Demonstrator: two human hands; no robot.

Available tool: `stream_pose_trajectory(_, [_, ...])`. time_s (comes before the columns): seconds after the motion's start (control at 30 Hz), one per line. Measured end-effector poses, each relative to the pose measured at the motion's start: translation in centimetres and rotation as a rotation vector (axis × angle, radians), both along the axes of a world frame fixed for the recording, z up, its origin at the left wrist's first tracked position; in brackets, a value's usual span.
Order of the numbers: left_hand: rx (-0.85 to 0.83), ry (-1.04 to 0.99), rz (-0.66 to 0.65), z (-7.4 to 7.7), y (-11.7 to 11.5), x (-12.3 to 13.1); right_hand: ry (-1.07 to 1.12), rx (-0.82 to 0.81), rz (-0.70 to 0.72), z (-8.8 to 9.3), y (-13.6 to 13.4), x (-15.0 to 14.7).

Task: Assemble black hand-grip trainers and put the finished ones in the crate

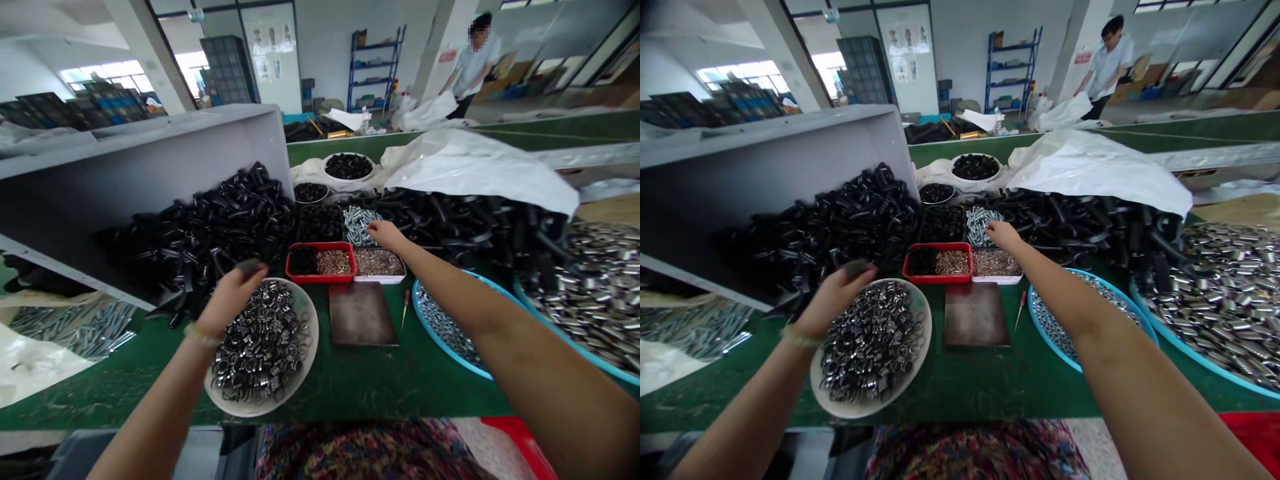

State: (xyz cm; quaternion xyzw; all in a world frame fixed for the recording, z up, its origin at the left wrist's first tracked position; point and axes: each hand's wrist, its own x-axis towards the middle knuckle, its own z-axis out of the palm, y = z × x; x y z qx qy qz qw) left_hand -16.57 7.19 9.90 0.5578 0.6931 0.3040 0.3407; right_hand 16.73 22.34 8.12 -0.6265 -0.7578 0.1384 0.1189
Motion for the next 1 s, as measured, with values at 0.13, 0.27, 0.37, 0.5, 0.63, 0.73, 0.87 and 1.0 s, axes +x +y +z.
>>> stream_pose_trajectory(0.13, [0.088, 0.346, -0.24, 0.1, 9.1, 8.1, -0.008, -0.046, -0.079, -1.5, 2.4, -1.4])
stream_pose_trajectory(0.27, [-0.012, 0.442, -0.237, -1.7, 15.8, 12.8, 0.006, -0.072, -0.202, -2.8, 3.2, -2.7])
stream_pose_trajectory(0.37, [-0.033, 0.436, -0.219, -2.7, 16.7, 12.8, 0.053, -0.087, -0.245, -3.3, 3.7, -3.2])
stream_pose_trajectory(0.5, [0.037, 0.317, -0.162, -2.5, 15.1, 11.8, 0.164, -0.073, -0.242, -2.6, 3.4, -2.0])
stream_pose_trajectory(0.63, [0.087, 0.081, -0.141, -1.6, 12.3, 12.4, 0.329, -0.043, -0.179, -0.8, 0.0, -0.1])
stream_pose_trajectory(0.73, [0.063, -0.3, -0.147, -1.3, 8.6, 13.9, 0.475, -0.012, -0.06, 0.1, -5.0, 0.1])
stream_pose_trajectory(0.87, [-0.113, -1.145, -0.123, -1.8, 2.7, 15.9, 0.755, 0.183, 0.182, -0.2, -11.7, -0.7])
stream_pose_trajectory(1.0, [-0.134, -1.383, -0.078, -2.5, -1.7, 17.5, 0.624, 0.467, 0.261, -1.3, -15.5, -0.7])
